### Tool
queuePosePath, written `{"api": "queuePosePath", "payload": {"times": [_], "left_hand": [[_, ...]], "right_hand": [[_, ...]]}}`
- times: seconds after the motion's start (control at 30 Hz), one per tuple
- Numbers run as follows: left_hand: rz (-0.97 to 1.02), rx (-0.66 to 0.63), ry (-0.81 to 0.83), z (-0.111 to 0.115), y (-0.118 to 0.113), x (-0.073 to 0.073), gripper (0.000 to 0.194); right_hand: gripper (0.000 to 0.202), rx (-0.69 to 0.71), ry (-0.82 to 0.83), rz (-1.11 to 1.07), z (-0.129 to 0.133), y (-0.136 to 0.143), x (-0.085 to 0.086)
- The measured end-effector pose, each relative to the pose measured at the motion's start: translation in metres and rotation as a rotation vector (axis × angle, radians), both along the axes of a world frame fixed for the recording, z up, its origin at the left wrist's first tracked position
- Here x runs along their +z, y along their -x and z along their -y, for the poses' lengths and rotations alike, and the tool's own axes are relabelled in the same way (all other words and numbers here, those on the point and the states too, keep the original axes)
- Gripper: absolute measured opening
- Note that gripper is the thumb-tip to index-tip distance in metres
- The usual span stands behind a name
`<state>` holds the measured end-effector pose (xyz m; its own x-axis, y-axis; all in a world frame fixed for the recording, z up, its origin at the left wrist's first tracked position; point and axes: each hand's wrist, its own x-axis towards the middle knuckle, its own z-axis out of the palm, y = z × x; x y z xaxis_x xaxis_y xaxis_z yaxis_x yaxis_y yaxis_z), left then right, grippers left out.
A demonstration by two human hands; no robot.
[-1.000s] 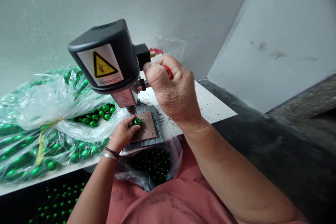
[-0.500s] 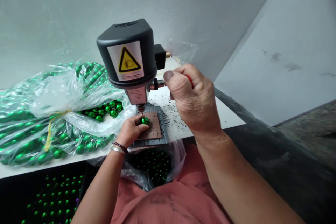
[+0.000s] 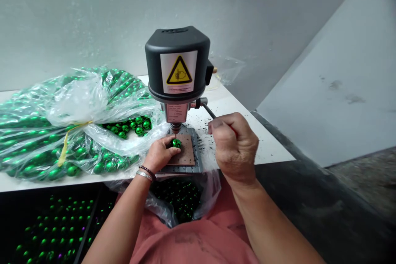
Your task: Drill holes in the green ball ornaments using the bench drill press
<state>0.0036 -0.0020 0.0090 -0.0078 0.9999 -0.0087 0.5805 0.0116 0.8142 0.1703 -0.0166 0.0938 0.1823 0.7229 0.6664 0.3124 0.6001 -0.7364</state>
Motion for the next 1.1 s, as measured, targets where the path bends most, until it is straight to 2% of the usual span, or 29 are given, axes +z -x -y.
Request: {"api": "queuePosePath", "payload": {"times": [0.17, 0.23, 0.27, 0.33, 0.47, 0.57, 0.7, 0.87, 0.9, 0.97, 1.07, 1.1], "left_hand": [[-0.007, 0.019, -0.009, 0.001, 0.0, 0.0, 0.045], [0.007, 0.022, -0.009, 0.001, 0.0, 0.0, 0.044], [0.012, 0.022, -0.011, 0.001, 0.0, -0.001, 0.044], [0.023, 0.022, -0.005, 0.0, 0.001, -0.003, 0.045], [0.077, 0.043, 0.05, 0.001, 0.0, -0.006, 0.048], [0.15, 0.083, 0.076, 0.008, 0.0, -0.005, 0.052], [0.101, 0.072, 0.07, 0.029, 0.003, 0.003, 0.051], [-0.001, -0.173, 0.067, 0.058, 0.008, 0.022, 0.052], [-0.017, -0.185, 0.044, 0.06, 0.01, 0.026, 0.052], [-0.059, -0.081, -0.065, 0.056, 0.02, 0.033, 0.044], [-0.189, 0.255, -0.259, 0.026, 0.049, 0.038, 0.034], [-0.278, 0.348, -0.265, 0.011, 0.061, 0.037, 0.034]], "right_hand": [[0.015, 0.026, -0.058, -0.023, 0.001, 0.002, -0.027], [0.013, 0.027, -0.069, -0.056, 0.001, 0.004, -0.031], [0.013, 0.023, -0.068, -0.076, 0.001, 0.005, -0.029], [0.016, -0.002, -0.063, -0.103, -0.002, 0.007, -0.013], [0.03, -0.052, -0.005, -0.039, -0.02, 0.006, 0.04], [0.028, 0.009, 0.047, -0.046, -0.037, 0.004, 0.064], [0.027, 0.033, 0.056, -0.079, -0.044, 0.004, 0.064], [0.028, 0.035, 0.025, -0.079, -0.038, 0.005, 0.058], [0.028, 0.036, 0.026, -0.078, -0.037, 0.005, 0.058], [0.027, 0.031, 0.031, -0.079, -0.035, 0.005, 0.059], [0.026, 0.027, 0.034, -0.076, -0.033, 0.004, 0.059], [0.027, 0.027, 0.036, -0.071, -0.033, 0.004, 0.059]]}}
